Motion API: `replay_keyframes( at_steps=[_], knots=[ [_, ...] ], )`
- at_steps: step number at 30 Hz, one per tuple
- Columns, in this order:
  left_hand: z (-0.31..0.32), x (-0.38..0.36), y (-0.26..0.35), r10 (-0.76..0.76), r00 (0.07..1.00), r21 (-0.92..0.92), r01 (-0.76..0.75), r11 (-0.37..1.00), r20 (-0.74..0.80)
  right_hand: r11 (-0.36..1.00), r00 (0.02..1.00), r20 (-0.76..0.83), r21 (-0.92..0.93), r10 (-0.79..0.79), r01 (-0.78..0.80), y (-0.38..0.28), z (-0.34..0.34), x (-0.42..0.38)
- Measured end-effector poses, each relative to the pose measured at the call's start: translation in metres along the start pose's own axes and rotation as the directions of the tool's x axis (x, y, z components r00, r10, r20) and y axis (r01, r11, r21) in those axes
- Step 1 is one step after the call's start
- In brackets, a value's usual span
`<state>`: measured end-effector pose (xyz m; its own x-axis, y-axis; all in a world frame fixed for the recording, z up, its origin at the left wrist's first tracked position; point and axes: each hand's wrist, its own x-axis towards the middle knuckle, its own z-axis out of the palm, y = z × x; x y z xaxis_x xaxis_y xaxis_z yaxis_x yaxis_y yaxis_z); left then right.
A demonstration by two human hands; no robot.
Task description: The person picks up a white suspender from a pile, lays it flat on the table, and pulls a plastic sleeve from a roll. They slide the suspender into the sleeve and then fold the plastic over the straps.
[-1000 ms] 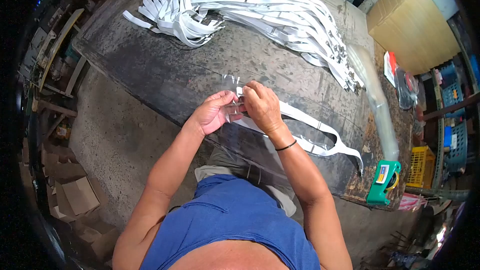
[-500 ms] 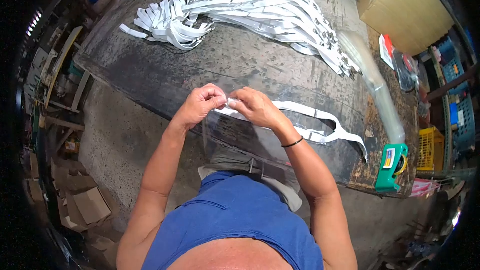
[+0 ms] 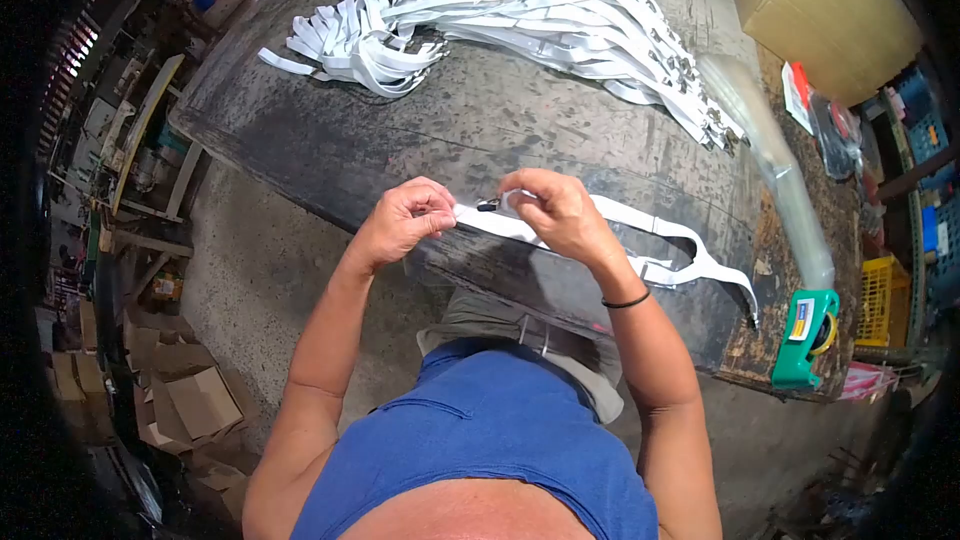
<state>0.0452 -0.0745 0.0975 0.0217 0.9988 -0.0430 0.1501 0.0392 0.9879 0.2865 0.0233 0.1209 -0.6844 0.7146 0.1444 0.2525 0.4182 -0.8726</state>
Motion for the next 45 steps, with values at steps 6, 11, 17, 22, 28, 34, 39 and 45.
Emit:
replay_keyframes(
  at_steps=[6,11,17,22,28,34,39,45],
  knots=[
    [0.002,-0.006,0.001,0.135,0.991,0.298,-0.125,0.946,-0.014,0.99,0.992,-0.07,-0.102,-0.104,0.096,-0.014,-0.009,-0.011],
    [0.011,-0.005,0.003,0.176,0.984,0.373,-0.158,0.914,-0.015,0.984,0.986,-0.118,-0.143,-0.12,0.103,-0.016,-0.006,-0.015],
    [0.019,-0.006,0.008,0.243,0.97,0.505,-0.203,0.839,-0.013,0.965,0.967,-0.151,-0.197,-0.206,0.175,-0.009,-0.002,-0.016],
    [0.02,-0.006,0.006,0.269,0.963,0.541,-0.222,0.811,-0.008,0.949,0.97,-0.129,-0.266,-0.206,0.166,-0.014,-0.003,-0.017],
    [0.022,-0.003,0.009,0.241,0.97,0.542,-0.22,0.811,0.034,0.915,0.948,-0.1,-0.307,-0.304,0.261,-0.008,0.0,-0.014],
    [0.019,0.01,0.027,-0.328,0.918,0.232,0.276,0.933,0.225,0.932,0.965,-0.001,-0.259,-0.263,0.253,-0.006,-0.004,-0.016],
    [0.014,0.021,0.025,-0.319,0.88,0.142,0.286,0.948,0.352,0.966,0.983,0.064,-0.184,-0.174,0.183,-0.012,-0.014,-0.016],
    [0.018,0.024,0.028,-0.273,0.852,0.076,0.268,0.961,0.448,0.999,0.991,0.125,-0.007,-0.052,0.053,-0.01,-0.02,-0.015]
  ],
)
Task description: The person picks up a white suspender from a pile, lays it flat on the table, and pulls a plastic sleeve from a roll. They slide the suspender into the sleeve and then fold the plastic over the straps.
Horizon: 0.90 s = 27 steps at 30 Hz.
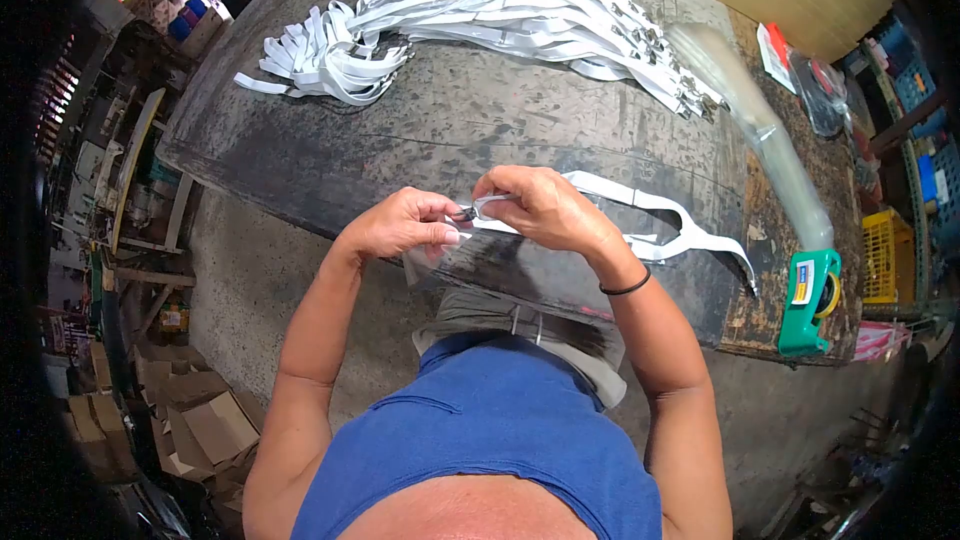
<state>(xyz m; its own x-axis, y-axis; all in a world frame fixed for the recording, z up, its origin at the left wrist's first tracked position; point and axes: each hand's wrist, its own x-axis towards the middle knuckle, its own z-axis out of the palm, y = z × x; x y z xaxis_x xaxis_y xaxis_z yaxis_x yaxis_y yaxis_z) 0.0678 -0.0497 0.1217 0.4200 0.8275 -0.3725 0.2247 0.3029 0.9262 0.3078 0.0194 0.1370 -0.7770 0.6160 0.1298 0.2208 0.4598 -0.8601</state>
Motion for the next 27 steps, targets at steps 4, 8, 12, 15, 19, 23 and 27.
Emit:
replay_keyframes(
  at_steps=[4,8,12,15,19,23,27],
  knots=[
    [0.001,0.004,0.001,-0.005,1.0,-0.004,0.005,1.0,0.012,0.994,0.996,0.048,0.073,0.079,-0.083,0.001,-0.003,0.001],
    [0.005,0.007,0.006,-0.016,1.0,0.002,0.016,1.0,0.009,0.997,0.995,0.089,0.044,0.054,-0.058,0.001,-0.005,0.003],
    [0.008,0.012,0.01,0.01,1.0,0.099,-0.011,0.995,0.017,0.999,0.997,0.078,0.032,0.017,-0.02,0.004,-0.003,0.004],
    [0.009,0.016,0.009,0.049,0.999,0.12,-0.051,0.992,0.02,0.999,0.996,0.087,0.028,0.032,-0.035,0.009,-0.004,0.004],
    [0.007,0.019,0.011,0.005,1.0,0.096,-0.005,0.995,-0.004,0.996,0.989,0.14,0.074,0.044,-0.055,0.016,-0.015,0.0],
    [0.005,0.023,0.014,-0.033,0.999,0.111,0.032,0.993,0.011,0.991,0.986,0.159,0.112,0.057,-0.075,0.027,-0.02,-0.001],
    [0.004,0.034,0.018,-0.01,0.997,0.169,-0.002,0.986,0.071,0.993,0.985,0.141,0.037,0.104,-0.11,0.016,-0.012,0.004]
  ],
)
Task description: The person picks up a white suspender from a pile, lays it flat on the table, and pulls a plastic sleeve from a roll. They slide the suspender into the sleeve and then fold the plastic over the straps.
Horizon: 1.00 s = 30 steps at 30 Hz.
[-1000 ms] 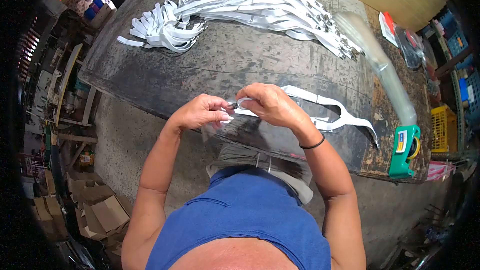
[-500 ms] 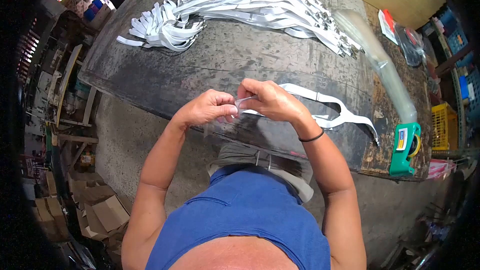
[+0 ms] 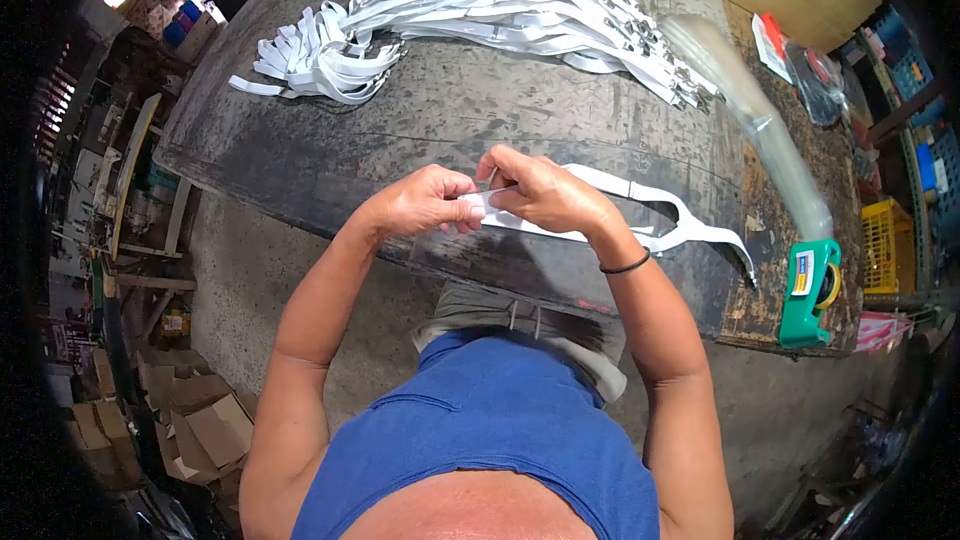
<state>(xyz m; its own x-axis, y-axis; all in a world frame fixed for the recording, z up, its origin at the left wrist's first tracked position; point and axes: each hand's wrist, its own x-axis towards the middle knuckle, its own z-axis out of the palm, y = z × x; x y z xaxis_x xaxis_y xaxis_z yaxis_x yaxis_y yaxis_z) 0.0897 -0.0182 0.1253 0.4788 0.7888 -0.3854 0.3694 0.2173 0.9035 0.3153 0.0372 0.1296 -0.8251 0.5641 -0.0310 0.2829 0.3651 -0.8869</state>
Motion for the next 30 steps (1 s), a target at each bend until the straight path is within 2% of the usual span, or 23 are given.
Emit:
replay_keyframes(
  at_steps=[3,7,9,11,13,20,25,30],
  knots=[
    [-0.003,0.0,0.007,-0.018,1.0,0.009,0.018,1.0,0.009,0.999,0.998,-0.051,0.012,-0.035,0.036,0.006,-0.004,-0.005],
    [-0.008,0.004,0.007,-0.057,0.998,0.017,0.056,0.998,0.03,0.999,1.0,-0.028,0.05,0.013,-0.012,0.026,-0.019,-0.012],
    [-0.004,0.01,0.011,-0.057,0.997,0.024,0.056,0.998,0.043,0.998,0.998,-0.035,0.035,-0.05,0.051,0.026,-0.018,-0.012],
    [-0.003,0.018,0.012,-0.057,0.997,0.035,0.055,0.998,0.057,0.998,0.998,-0.041,0.048,-0.039,0.041,0.021,-0.013,-0.01],
    [-0.004,0.027,0.01,-0.024,0.995,0.154,0.009,0.988,0.098,1.0,1.0,-0.007,0.015,0.009,-0.009,0.015,-0.013,-0.01],
    [-0.005,0.033,0.015,-0.045,0.993,0.122,0.032,0.992,0.111,0.999,1.0,-0.021,0.033,0.006,-0.006,0.051,-0.02,-0.019],
    [0.003,0.047,0.017,0.003,0.99,0.216,-0.034,0.976,0.142,1.0,0.998,-0.064,-0.013,-0.02,0.019,0.035,-0.016,-0.018],
    [0.003,0.047,0.02,-0.058,0.993,0.226,0.033,0.974,0.104,0.995,0.995,-0.073,-0.057,0.075,-0.079,0.051,-0.031,-0.03]
  ],
)
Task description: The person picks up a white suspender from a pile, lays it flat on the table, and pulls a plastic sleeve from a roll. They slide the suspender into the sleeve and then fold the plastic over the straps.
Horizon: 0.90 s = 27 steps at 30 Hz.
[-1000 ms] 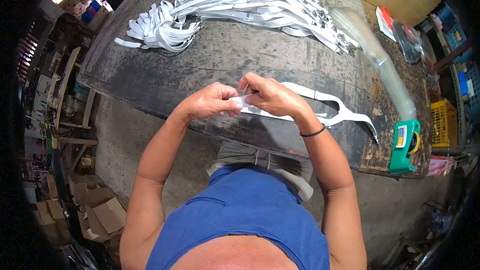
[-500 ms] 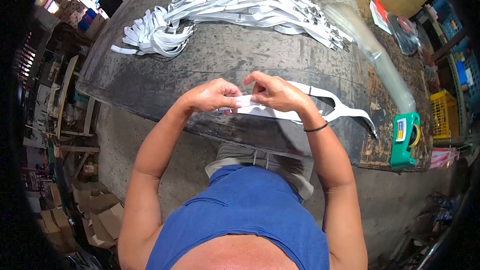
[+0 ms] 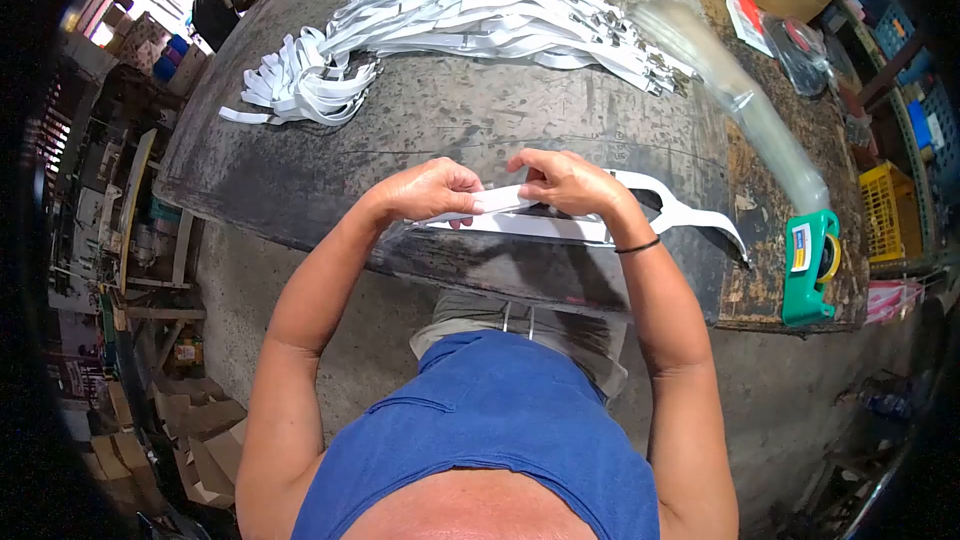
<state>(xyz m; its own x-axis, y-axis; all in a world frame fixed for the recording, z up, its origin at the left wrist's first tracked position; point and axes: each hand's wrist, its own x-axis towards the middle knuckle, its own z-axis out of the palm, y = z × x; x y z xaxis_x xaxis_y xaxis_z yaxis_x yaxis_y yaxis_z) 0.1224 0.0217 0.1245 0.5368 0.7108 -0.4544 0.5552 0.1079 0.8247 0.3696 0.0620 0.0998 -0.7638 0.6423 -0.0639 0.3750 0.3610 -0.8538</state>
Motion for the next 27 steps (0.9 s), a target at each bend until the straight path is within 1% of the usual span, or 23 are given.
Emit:
replay_keyframes(
  at_steps=[1,2,4,6,7,9,10,12,13,15,17,19,20,21,23,24,25,26,27],
  knots=[
    [0.0,0.002,0.0,-0.016,1.0,0.025,0.016,1.0,-0.008,1.0,1.0,0.013,-0.001,0.025,-0.025,0.004,-0.001,0.0],
    [0.001,0.005,0.001,-0.015,1.0,0.027,0.015,1.0,-0.008,0.999,0.999,-0.017,0.024,-0.029,0.029,0.007,0.002,0.001],
    [0.005,0.013,0.003,0.026,1.0,0.04,-0.026,0.999,0.001,0.999,0.999,-0.029,0.018,-0.046,0.047,-0.001,0.006,0.001],
    [0.007,0.02,0.003,0.024,1.0,0.026,-0.024,0.999,0.008,0.997,0.997,-0.042,0.021,-0.071,0.072,-0.001,0.008,0.001],
    [0.007,0.022,0.003,0.019,1.0,0.008,-0.019,1.0,0.012,0.997,0.996,-0.048,0.021,-0.07,0.071,0.0,0.006,-0.001],
    [0.006,0.023,0.003,0.007,1.0,0.032,-0.007,0.999,0.008,0.999,0.999,-0.04,0.051,0.017,-0.015,0.004,-0.001,-0.008],
    [0.005,0.024,0.003,-0.008,1.0,0.049,0.008,0.999,0.002,0.999,0.999,-0.045,0.051,0.017,-0.015,0.01,-0.002,-0.009],
    [0.006,0.028,0.002,-0.001,1.0,0.082,0.002,0.997,-0.002,0.998,0.999,-0.003,0.051,0.044,-0.044,0.02,-0.003,-0.008],
    [0.006,0.032,0.002,0.005,1.0,0.111,-0.004,0.994,-0.009,0.998,0.999,-0.007,0.049,0.044,-0.043,0.02,-0.003,-0.008],
    [0.009,0.039,0.004,0.027,1.0,0.107,-0.026,0.994,-0.004,0.993,0.999,-0.042,0.118,0.006,-0.001,0.016,0.004,-0.005],
    [0.012,0.046,0.002,0.045,0.999,0.102,-0.045,0.994,0.002,0.993,0.998,-0.058,0.115,-0.004,0.011,0.012,0.008,-0.007],
    [0.013,0.05,0.001,0.036,0.999,0.137,-0.031,0.99,-0.028,0.986,0.968,-0.228,0.104,-0.101,0.128,0.026,0.013,-0.008],
    [0.013,0.051,0.0,0.037,0.999,0.139,-0.033,0.99,-0.029,0.987,0.921,-0.367,0.04,-0.133,0.158,0.034,0.014,-0.007],
    [0.013,0.049,0.003,0.038,0.999,0.125,-0.033,0.992,-0.035,0.986,0.92,-0.367,0.039,-0.134,0.16,0.031,0.01,-0.011],
    [0.014,0.048,0.004,0.039,0.998,0.108,-0.035,0.994,-0.039,0.995,0.891,-0.444,0.011,0.094,-0.099,0.024,0.006,-0.021],
    [0.015,0.049,0.002,0.043,0.998,0.087,-0.038,0.995,-0.049,0.991,0.879,-0.456,0.057,0.135,-0.122,0.022,0.011,-0.023],
    [0.016,0.051,0.001,0.047,0.997,0.067,-0.043,0.997,-0.056,0.99,0.884,-0.445,0.059,0.139,-0.126,0.026,0.017,-0.023],
    [0.016,0.054,-0.001,0.049,0.997,0.068,-0.045,0.997,-0.051,0.989,0.891,-0.431,0.096,0.145,-0.114,0.026,0.024,-0.024],
    [0.016,0.055,-0.003,0.053,0.997,0.107,-0.046,0.993,-0.057,0.986,0.897,-0.416,0.134,0.148,-0.101,0.025,0.03,-0.024]
  ],
)
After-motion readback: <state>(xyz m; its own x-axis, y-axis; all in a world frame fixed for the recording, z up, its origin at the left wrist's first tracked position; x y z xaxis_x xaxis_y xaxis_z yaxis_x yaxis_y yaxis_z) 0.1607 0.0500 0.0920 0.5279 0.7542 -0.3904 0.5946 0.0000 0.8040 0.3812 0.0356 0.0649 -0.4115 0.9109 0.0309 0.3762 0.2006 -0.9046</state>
